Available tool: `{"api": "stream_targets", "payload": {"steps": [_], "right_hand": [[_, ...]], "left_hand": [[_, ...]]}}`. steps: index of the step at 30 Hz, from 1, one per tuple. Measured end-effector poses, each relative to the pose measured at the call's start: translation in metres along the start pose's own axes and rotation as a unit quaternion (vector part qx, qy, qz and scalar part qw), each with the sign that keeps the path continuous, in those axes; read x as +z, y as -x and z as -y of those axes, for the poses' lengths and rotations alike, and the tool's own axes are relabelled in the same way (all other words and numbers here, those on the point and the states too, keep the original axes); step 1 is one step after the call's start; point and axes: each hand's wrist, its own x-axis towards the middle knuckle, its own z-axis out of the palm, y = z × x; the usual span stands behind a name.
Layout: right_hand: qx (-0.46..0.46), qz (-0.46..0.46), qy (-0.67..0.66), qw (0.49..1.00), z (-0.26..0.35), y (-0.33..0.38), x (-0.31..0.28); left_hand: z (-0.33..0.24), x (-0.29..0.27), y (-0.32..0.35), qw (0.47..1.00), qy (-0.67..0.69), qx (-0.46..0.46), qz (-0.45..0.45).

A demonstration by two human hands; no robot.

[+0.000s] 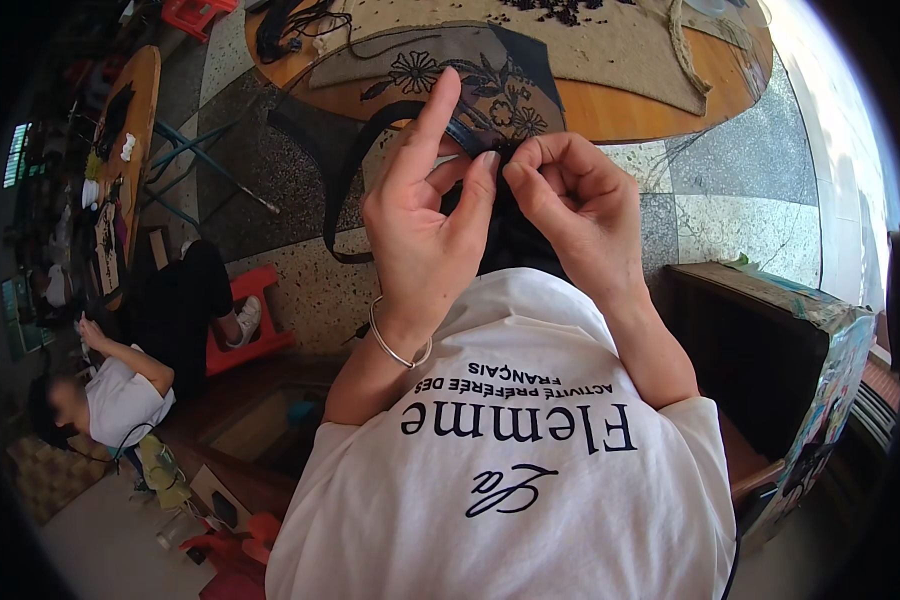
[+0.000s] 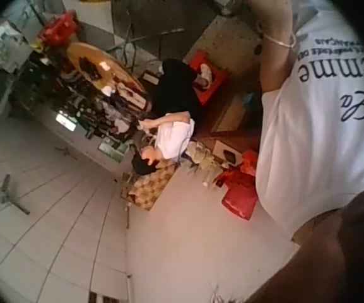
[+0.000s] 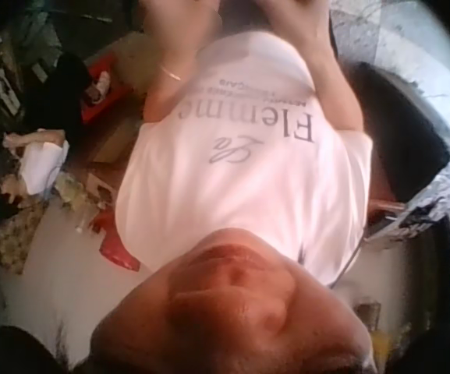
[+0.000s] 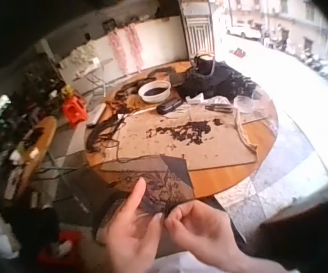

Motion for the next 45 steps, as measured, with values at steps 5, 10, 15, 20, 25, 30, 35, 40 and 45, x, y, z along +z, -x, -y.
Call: {"api": "stream_targets", "payload": {"steps": [5,10,15,20,25,30,35,40,45], "right_hand": [[-0.068,0.017,0.176,0.982,0.008,0.005,-0.007],[-0.373,-0.051,0.365,0.851,0.003,-0.008,-0.013],[-0.435,0.004,0.467,0.77,0.002,-0.01,-0.02],[-0.462,0.013,0.477,0.747,0.001,-0.016,-0.022],[-0.381,0.029,0.435,0.815,-0.002,-0.013,-0.024],[-0.115,0.032,0.17,0.978,-0.011,-0.014,-0.023],[0.042,0.071,-0.053,0.995,-0.014,-0.017,-0.023],[0.137,0.105,-0.153,0.973,-0.008,-0.016,-0.024],[0.091,0.07,-0.086,0.99,-0.007,-0.012,-0.024]], "left_hand": [[0.005,-0.001,0.001,1.0,0.0,0.013,-0.028],[0.002,0.0,0.003,0.998,-0.055,0.032,-0.01],[0.0,-0.001,0.003,0.993,-0.099,0.058,0.002],[-0.002,-0.002,0.002,0.987,-0.142,0.065,0.036],[-0.006,-0.001,0.003,0.992,-0.107,0.003,0.061],[-0.011,-0.001,0.001,0.997,-0.027,-0.028,0.065],[-0.016,-0.006,0.0,0.991,0.059,-0.096,0.074],[-0.016,-0.008,-0.004,0.979,0.137,-0.13,0.07],[-0.015,-0.007,-0.003,0.986,0.105,-0.125,0.041]]}}
